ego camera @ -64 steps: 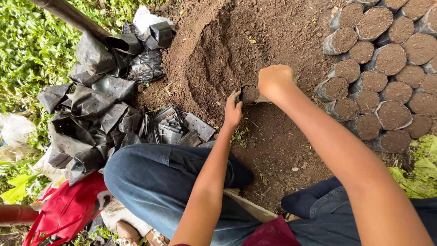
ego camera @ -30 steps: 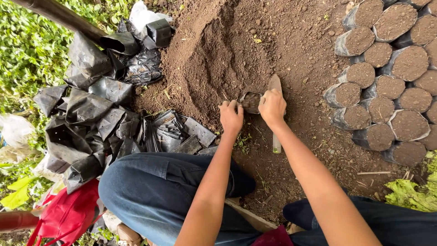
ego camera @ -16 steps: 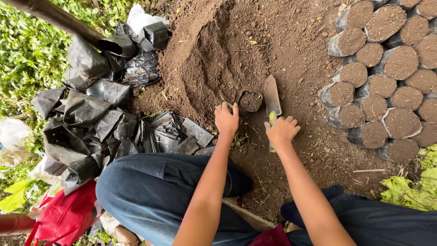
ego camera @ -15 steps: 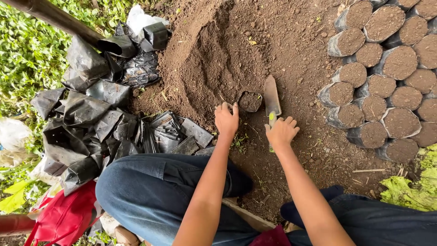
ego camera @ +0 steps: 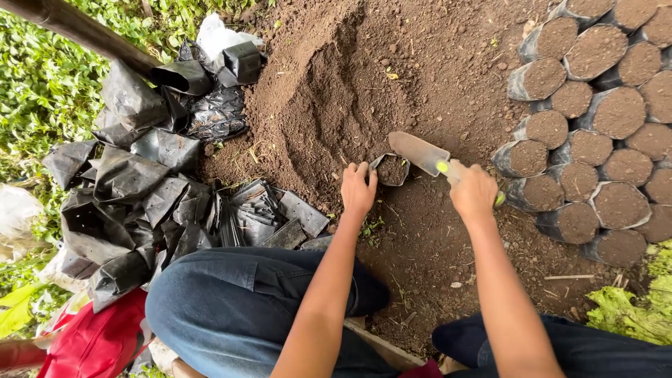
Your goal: Filling small black plastic nursery bags with soil using a hand trowel for agricultural preparation.
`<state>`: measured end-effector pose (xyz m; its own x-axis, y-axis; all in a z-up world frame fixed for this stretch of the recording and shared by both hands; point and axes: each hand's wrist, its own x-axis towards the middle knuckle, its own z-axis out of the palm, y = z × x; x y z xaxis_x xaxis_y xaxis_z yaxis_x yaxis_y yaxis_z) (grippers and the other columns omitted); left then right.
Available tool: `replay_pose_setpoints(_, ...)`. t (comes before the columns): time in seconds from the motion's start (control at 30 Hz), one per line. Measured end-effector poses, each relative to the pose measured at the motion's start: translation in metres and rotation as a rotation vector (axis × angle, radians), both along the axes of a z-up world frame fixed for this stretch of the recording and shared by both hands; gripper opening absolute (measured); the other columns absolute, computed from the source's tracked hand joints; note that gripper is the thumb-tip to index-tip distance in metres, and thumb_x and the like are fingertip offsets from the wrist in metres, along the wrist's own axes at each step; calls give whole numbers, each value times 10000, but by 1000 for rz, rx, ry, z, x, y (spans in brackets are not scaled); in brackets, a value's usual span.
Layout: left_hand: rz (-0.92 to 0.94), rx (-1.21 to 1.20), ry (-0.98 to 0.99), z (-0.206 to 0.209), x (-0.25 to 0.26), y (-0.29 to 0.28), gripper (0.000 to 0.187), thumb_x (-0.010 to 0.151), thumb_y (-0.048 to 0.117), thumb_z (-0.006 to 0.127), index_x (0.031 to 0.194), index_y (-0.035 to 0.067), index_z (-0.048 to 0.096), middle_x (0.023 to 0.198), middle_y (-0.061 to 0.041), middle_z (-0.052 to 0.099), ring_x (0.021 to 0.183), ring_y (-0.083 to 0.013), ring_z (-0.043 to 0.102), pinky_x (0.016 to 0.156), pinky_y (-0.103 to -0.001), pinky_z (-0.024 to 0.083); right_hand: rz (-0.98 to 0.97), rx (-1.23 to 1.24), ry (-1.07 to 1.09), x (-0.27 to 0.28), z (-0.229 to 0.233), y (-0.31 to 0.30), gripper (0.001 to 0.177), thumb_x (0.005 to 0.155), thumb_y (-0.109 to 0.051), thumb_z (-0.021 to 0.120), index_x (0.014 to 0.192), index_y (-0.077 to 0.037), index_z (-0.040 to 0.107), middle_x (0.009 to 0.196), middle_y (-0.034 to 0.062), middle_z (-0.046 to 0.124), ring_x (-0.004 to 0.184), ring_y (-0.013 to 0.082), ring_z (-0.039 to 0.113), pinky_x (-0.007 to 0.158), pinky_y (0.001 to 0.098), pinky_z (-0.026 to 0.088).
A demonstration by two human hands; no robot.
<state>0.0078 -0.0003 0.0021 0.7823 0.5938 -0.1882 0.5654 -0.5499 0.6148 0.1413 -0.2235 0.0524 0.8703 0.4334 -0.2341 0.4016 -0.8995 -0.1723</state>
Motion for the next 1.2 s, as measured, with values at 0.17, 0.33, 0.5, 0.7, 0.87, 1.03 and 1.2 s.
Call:
replay_pose_setpoints(0.17, 98, 55, -12, -22, 2, 9, 267, 993, 379, 605, 855, 167, 519, 897, -48, 477, 939, -288, 585, 788, -442, 561, 32, -17, 12, 26, -45, 41, 211, 877, -99, 717, 1068, -20, 763, 876, 185, 693, 838, 349, 725, 813, 449, 536)
replay_pose_setpoints(0.33, 185, 46, -29, -21, 4, 12, 315, 963, 454, 641, 859, 172, 547, 887, -74, 547, 943, -323, 626, 812, -465, 565, 38, 91, 122, 30, -41, 110, 257, 880, -152, 697, 1052, 35, 732, 892, 185, 723, 895, 370, 746, 825, 497, 553)
replay_pose_setpoints(0.5, 235, -90, -54, -2, 0, 10, 230, 1089, 362, 456, 986, 169, 529, 944, -44, 517, 960, -258, 577, 836, -424, 535, -30, 248, 414, 33, -7, 96, 409, 1011, -262, 617, 1412, -193, 654, 1309, 108, 710, 1220, 379, 643, 1061, 544, 437)
replay_pose_setpoints(0.7, 181, -120, -133, 23, -7, 4, 132, 1099, 233, 426, 1087, 132, 511, 1047, -76, 483, 1076, -293, 541, 917, -453, 521, -54, 305, 413, 39, 18, 70, 393, 1021, -319, 623, 1404, -233, 655, 1315, 130, 697, 1234, 419, 622, 1062, 574, 431)
replay_pose_setpoints(0.87, 68, -205, -210, 34, -14, -6, 278, 1131, 232, 395, 1361, 146, 525, 1335, -131, 463, 1306, -388, 499, 1087, -574, 461, 20, 201, 403, 43, 77, 25, 423, 1037, -335, 599, 1444, -229, 636, 1342, 124, 689, 1264, 419, 606, 1097, 583, 399)
replay_pose_setpoints(1.03, 23, -237, -220, 41, -22, -16, 377, 1115, 186, 424, 1477, 97, 484, 1492, -190, 414, 1409, -455, 434, 1119, -637, 451, 61, 72, 379, 23, 156, -1, 431, 1016, -307, 621, 1427, -180, 658, 1340, 176, 699, 1274, 467, 601, 1128, 613, 372)
replay_pose_setpoints(1.2, 14, -194, -178, 33, -22, -18, 450, 1081, 209, 474, 1528, 160, 464, 1539, -187, 404, 1397, -455, 470, 1136, -611, 442, 187, -180, 259, 9, 163, 6, 383, 975, -212, 636, 1342, -178, 739, 1150, 145, 796, 1068, 383, 743, 1001, 534, 517)
